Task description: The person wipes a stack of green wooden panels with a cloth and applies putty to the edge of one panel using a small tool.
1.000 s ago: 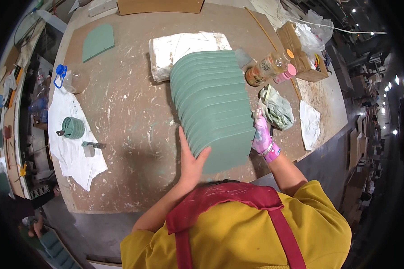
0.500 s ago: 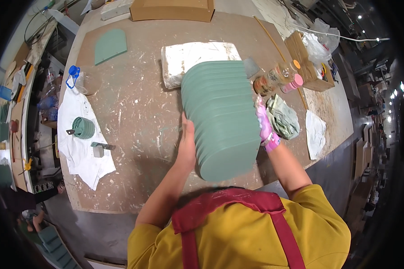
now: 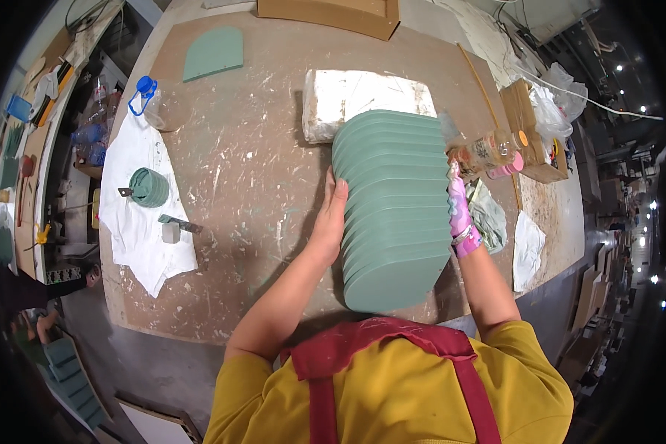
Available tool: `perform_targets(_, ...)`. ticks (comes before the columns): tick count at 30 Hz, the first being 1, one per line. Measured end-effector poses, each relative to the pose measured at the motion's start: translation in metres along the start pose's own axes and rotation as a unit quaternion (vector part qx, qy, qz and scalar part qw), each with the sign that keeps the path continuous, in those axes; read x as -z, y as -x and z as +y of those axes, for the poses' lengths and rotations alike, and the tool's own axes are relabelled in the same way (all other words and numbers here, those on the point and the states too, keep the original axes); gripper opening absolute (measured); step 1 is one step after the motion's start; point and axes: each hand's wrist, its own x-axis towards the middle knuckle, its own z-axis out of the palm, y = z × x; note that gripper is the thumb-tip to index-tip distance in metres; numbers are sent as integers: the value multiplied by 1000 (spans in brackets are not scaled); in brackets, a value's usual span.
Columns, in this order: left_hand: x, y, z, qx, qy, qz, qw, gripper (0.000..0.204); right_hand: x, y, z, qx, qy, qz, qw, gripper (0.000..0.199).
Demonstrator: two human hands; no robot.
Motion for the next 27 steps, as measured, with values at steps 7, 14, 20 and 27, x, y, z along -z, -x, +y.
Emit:
perform_targets(7,-12,-14,31,-88,100,16,991,63,-31,3,-25,4,11,-10,1000,48)
perform_targets(14,-2,-27,15,-5,138,51,989,62,-5,-17,-12,20,6,-30,999,42)
perform_targets(20,11,-42,8,0,191,7,982,61,-17,0,-19,-4,-10,-35,999,43)
perform_targets(27,5,-37,8,-31,109,62,992,61,-21,2,-17,-17,-45,-37,998,44)
